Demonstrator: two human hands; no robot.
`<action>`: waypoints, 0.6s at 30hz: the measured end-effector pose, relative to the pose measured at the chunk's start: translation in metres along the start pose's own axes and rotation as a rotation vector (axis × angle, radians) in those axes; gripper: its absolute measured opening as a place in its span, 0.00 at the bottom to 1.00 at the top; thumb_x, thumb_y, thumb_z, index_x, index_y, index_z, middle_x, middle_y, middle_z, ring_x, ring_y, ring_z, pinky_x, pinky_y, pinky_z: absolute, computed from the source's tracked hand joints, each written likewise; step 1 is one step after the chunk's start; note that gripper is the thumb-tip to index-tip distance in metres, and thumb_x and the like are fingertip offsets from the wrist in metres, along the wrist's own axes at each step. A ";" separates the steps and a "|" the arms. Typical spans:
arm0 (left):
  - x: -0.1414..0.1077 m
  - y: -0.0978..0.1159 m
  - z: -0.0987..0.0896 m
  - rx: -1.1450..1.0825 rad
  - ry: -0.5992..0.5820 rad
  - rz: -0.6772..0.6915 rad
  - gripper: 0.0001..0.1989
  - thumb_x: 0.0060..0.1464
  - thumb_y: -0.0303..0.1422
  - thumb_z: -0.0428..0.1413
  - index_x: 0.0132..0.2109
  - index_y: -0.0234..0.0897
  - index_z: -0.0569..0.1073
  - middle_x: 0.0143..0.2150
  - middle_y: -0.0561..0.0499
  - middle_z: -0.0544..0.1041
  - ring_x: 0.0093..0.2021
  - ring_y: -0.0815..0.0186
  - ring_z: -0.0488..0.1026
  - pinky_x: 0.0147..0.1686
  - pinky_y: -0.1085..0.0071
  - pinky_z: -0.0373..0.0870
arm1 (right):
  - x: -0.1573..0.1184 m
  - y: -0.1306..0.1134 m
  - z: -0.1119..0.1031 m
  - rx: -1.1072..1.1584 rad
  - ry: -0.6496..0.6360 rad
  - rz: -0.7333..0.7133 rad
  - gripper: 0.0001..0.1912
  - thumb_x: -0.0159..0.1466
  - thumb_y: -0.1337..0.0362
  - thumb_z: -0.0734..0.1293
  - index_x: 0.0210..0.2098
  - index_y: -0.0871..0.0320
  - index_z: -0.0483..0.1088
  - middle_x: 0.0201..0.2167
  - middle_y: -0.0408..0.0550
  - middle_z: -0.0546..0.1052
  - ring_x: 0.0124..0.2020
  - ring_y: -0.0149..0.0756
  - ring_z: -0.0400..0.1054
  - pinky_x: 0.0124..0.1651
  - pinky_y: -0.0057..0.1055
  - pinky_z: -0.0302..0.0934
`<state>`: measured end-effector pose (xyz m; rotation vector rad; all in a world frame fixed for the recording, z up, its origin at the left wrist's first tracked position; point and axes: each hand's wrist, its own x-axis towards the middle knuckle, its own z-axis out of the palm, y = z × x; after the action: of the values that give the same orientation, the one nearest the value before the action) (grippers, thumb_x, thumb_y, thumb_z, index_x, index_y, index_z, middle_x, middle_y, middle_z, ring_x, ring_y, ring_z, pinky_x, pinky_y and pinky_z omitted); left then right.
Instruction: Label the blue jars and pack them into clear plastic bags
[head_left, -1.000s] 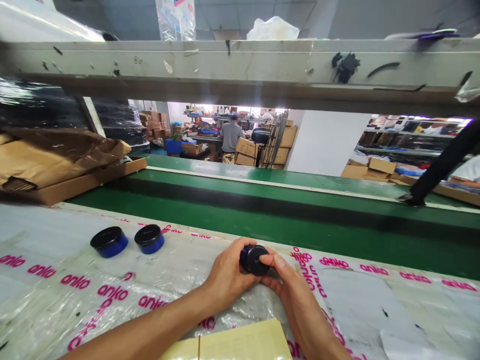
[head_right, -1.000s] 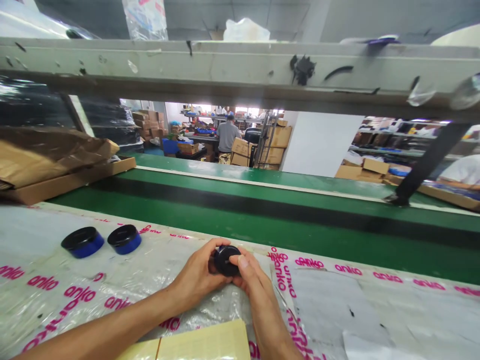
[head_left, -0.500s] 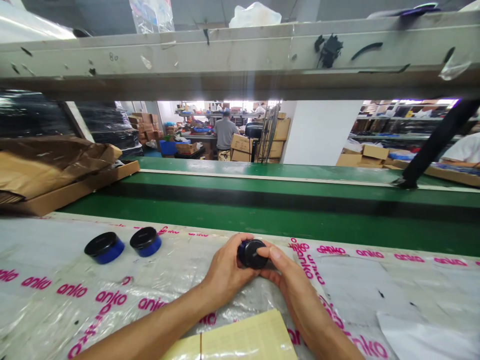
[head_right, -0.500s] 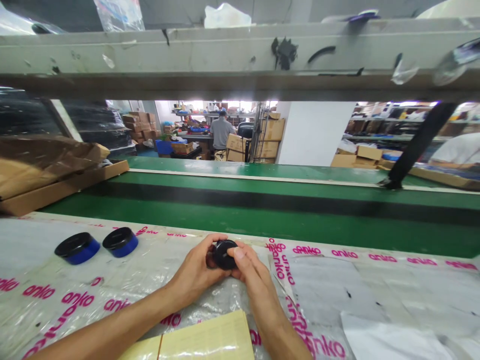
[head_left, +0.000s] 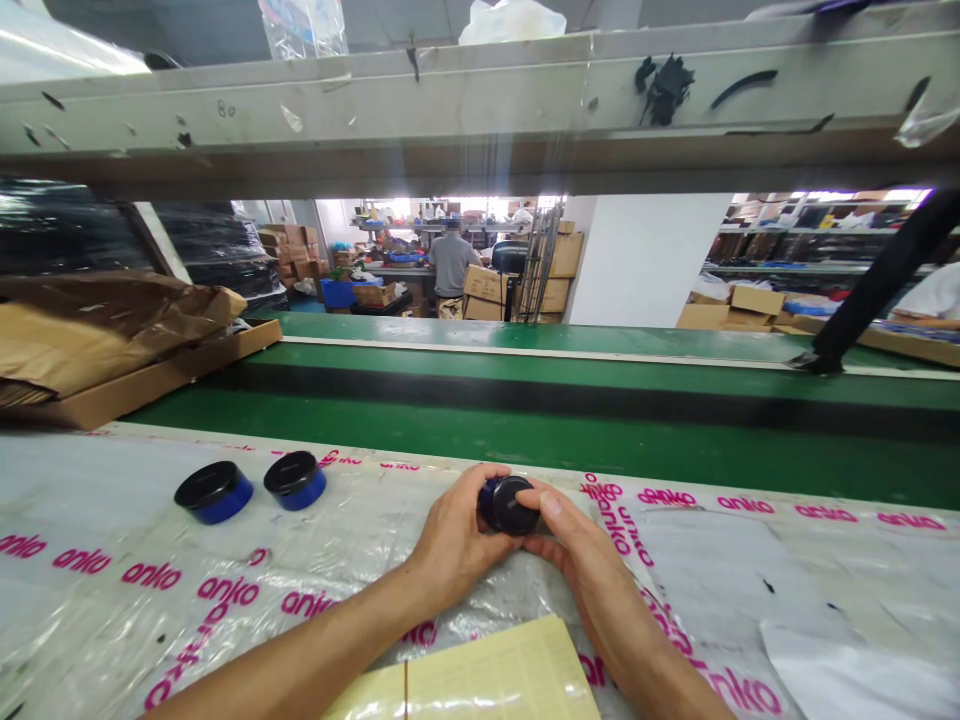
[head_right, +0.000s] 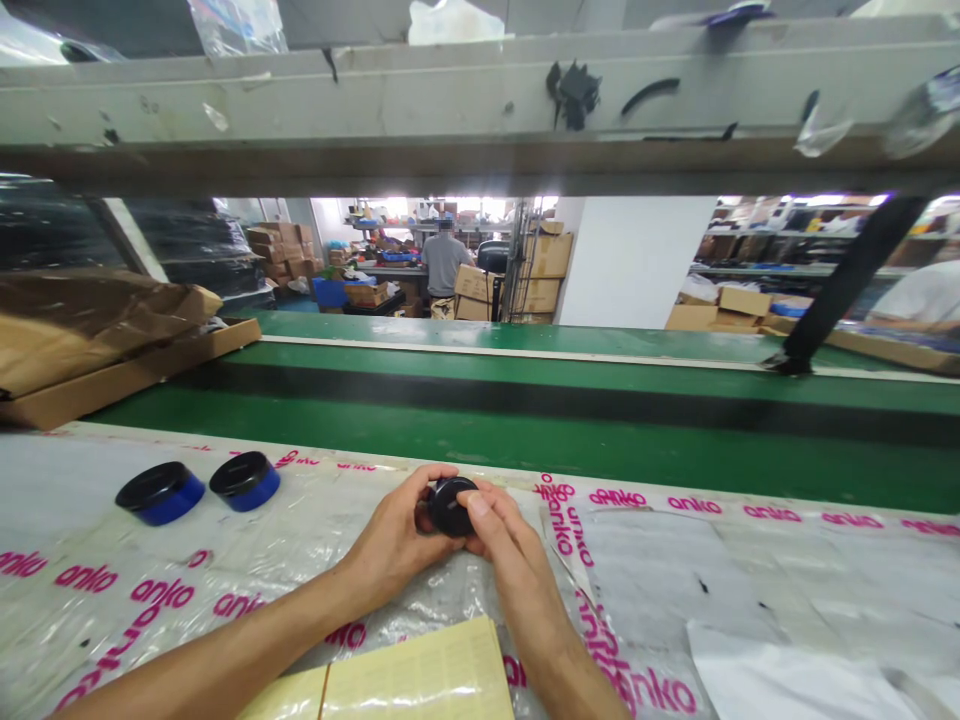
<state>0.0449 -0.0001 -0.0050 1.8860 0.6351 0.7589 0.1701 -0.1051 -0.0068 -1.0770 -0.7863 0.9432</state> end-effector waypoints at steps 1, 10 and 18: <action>0.000 0.001 0.000 0.004 0.000 0.002 0.27 0.47 0.26 0.66 0.55 0.44 0.71 0.50 0.50 0.79 0.48 0.56 0.77 0.46 0.64 0.73 | 0.000 0.000 0.000 0.002 0.003 0.001 0.19 0.69 0.46 0.66 0.50 0.50 0.78 0.62 0.48 0.73 0.64 0.51 0.63 0.57 0.45 0.66; -0.001 0.002 -0.001 0.017 -0.005 -0.012 0.27 0.47 0.25 0.65 0.55 0.43 0.72 0.50 0.49 0.79 0.47 0.56 0.77 0.44 0.65 0.73 | 0.001 -0.002 0.000 0.036 0.018 0.016 0.18 0.67 0.45 0.68 0.45 0.50 0.79 0.60 0.47 0.75 0.64 0.52 0.63 0.56 0.46 0.67; -0.001 0.003 0.000 0.018 -0.001 0.002 0.25 0.48 0.26 0.65 0.53 0.44 0.72 0.48 0.52 0.80 0.46 0.58 0.77 0.43 0.66 0.72 | -0.002 -0.005 0.002 0.017 0.035 0.013 0.21 0.67 0.44 0.65 0.41 0.53 0.80 0.60 0.52 0.75 0.61 0.55 0.65 0.57 0.51 0.64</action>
<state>0.0445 -0.0016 -0.0023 1.9033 0.6411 0.7564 0.1691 -0.1070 -0.0017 -1.0819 -0.7418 0.9381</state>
